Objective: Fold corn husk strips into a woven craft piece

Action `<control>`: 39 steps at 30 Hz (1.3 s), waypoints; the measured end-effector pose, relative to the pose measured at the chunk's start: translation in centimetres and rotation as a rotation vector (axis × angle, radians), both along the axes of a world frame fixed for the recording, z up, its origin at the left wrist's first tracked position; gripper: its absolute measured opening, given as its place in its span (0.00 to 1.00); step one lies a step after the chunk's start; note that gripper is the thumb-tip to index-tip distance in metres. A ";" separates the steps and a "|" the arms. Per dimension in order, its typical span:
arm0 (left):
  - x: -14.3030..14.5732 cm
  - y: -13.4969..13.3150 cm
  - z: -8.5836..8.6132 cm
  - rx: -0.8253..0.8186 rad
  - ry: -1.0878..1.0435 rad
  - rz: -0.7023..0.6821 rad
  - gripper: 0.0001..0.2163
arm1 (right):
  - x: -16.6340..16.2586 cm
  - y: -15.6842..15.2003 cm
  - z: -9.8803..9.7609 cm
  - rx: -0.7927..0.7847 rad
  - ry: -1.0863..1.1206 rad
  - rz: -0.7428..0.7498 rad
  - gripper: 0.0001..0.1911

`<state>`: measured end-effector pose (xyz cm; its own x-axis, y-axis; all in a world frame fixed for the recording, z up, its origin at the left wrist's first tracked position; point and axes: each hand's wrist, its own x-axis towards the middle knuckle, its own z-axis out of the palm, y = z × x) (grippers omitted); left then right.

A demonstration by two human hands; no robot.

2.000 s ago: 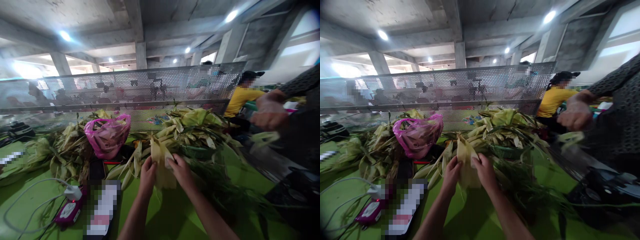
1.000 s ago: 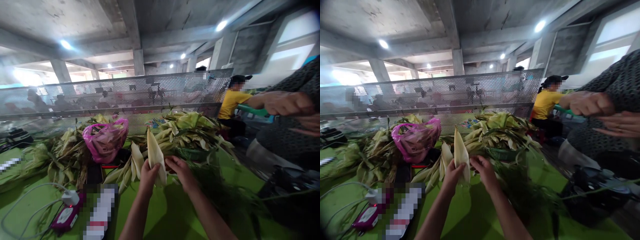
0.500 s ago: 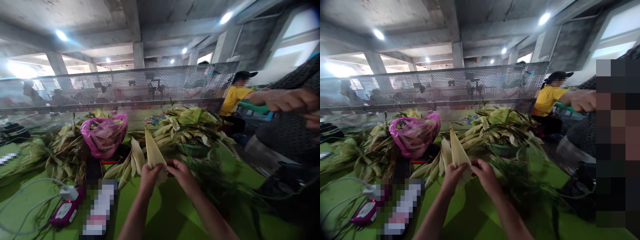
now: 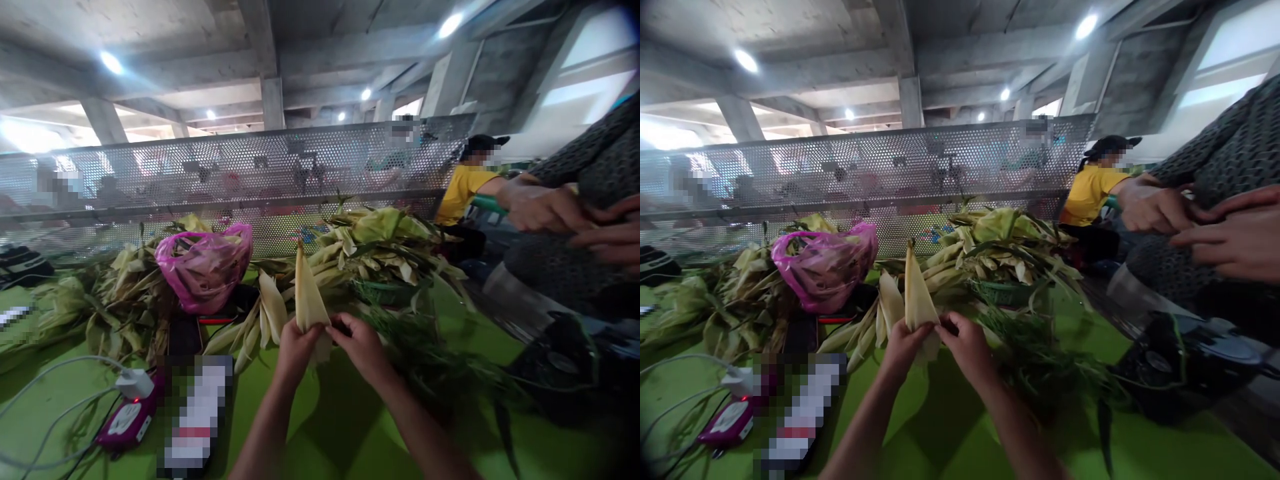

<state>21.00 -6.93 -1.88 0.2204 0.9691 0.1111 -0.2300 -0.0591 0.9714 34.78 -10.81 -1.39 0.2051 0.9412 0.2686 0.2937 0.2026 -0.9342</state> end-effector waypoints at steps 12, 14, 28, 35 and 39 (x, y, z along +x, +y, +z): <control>0.0 0.0 -0.3 0.111 0.081 -0.002 0.12 | 0.0 -0.2 0.5 -0.017 -0.240 -0.096 0.11; 0.1 -0.1 -0.2 0.116 0.083 -0.002 0.12 | -0.1 -0.2 0.6 -0.011 -0.282 -0.123 0.10; -0.2 -0.4 0.0 0.166 0.127 -0.031 0.10 | 0.2 0.0 0.0 0.004 -0.111 -0.014 0.11; -0.3 -0.6 0.2 0.200 0.190 -0.053 0.10 | 0.1 0.1 0.1 -0.015 -0.214 -0.090 0.09; -0.2 -1.0 0.5 0.190 0.173 -0.112 0.10 | 0.3 0.5 -0.3 -0.016 -0.131 -0.102 0.06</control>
